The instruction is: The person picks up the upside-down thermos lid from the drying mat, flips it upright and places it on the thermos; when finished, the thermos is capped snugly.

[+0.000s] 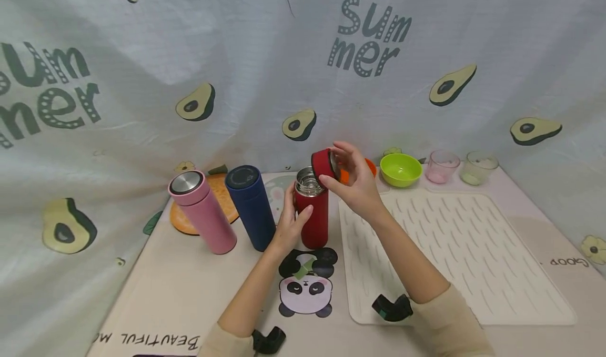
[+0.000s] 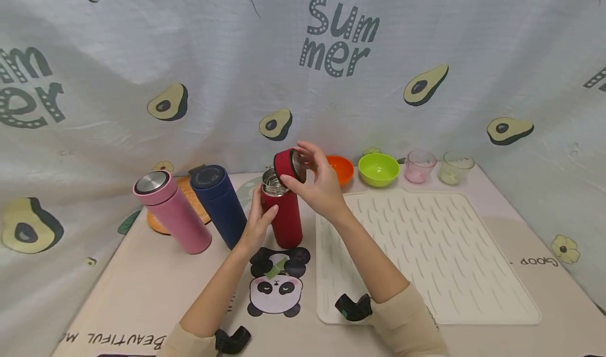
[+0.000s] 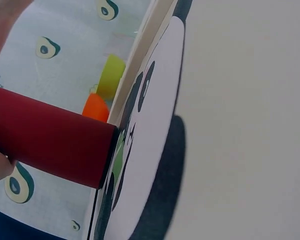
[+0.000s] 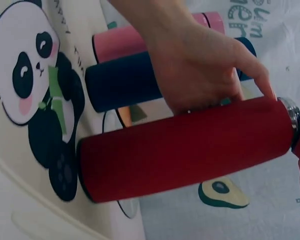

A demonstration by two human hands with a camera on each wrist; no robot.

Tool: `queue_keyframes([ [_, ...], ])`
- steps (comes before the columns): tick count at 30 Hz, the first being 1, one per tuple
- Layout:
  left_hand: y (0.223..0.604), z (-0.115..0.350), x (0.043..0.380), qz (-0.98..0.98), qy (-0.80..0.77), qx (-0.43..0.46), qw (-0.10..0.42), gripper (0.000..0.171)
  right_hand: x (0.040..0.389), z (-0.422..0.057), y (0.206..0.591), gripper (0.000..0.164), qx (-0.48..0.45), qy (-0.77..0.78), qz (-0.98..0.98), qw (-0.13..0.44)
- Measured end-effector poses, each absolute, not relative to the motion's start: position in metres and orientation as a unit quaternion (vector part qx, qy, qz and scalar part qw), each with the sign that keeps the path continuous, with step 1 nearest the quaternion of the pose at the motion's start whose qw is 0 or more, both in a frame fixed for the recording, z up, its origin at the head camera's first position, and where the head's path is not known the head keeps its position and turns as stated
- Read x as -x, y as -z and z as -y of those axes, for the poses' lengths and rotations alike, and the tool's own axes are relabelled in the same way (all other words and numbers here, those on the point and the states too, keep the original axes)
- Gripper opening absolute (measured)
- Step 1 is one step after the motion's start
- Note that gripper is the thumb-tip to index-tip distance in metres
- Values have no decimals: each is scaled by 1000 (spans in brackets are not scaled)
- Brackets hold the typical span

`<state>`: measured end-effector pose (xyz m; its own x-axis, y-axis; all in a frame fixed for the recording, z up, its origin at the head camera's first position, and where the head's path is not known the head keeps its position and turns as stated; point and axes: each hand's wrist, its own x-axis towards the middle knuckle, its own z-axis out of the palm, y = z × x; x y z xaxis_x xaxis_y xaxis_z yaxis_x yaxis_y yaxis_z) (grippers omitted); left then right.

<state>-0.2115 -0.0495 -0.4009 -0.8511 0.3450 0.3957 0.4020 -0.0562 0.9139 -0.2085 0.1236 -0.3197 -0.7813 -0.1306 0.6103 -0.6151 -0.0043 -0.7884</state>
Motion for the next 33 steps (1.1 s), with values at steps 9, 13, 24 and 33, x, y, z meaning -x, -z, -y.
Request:
queue_keyframes([
  [9,405,47,212,676,680,283,8,60,196,-104,303,52,-317,-591,708,220],
  [13,409,47,215,677,675,292,6,58,195,-100,305,51,-317,-563,727,231],
  [24,411,52,212,693,667,274,4,65,199,-88,317,74,-289,-621,711,159],
  [33,411,48,211,680,675,285,11,63,201,-88,324,70,-286,-641,695,154],
])
